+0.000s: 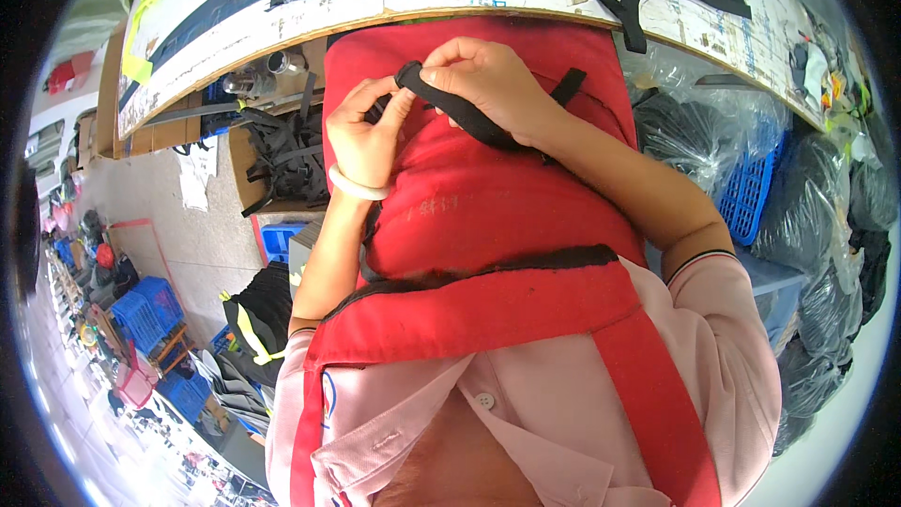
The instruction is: Assembling plastic buckles onto black webbing straps at a workbench.
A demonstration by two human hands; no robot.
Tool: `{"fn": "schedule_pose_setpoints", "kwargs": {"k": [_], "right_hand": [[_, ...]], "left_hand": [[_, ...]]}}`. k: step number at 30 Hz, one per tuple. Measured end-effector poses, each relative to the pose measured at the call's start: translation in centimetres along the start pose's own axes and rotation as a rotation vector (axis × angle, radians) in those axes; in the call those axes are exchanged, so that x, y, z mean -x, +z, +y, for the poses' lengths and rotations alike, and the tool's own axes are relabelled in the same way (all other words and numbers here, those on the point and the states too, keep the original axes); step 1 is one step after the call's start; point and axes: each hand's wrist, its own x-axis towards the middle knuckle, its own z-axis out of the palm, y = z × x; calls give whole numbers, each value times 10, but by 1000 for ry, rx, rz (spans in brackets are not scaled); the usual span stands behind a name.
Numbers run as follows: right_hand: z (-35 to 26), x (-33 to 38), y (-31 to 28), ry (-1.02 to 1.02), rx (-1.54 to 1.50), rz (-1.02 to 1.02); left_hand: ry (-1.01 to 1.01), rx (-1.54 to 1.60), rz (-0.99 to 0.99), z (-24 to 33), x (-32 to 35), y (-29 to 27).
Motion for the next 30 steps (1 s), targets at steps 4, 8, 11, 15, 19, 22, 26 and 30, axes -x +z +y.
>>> {"fn": "schedule_pose_setpoints", "kwargs": {"k": [4, 8, 11, 15, 19, 22, 26, 30], "right_hand": [[3, -3, 5, -63, 50, 34], [9, -15, -10, 14, -64, -78], [7, -12, -8, 60, -71, -121], [16, -7, -3, -377, 274, -39], [-16, 14, 14, -897, 578, 96], [-22, 11, 8, -512, 585, 51], [-14, 9, -4, -61, 485, -90], [-9, 1, 0, -18, 401, -102]], "left_hand": [[152, -23, 18, -9, 4, 1], [6, 199, -12, -7, 6, 2], [-509, 703, -4, -16, 4, 0], [-752, 1059, -141, -16, 3, 3], [-600, 899, -97, -8, 1, 0], [-435, 752, 35, -5, -2, 3], [-389, 643, 52, -1, 5, 4], [-366, 656, 10, -2, 6, 5]]}}
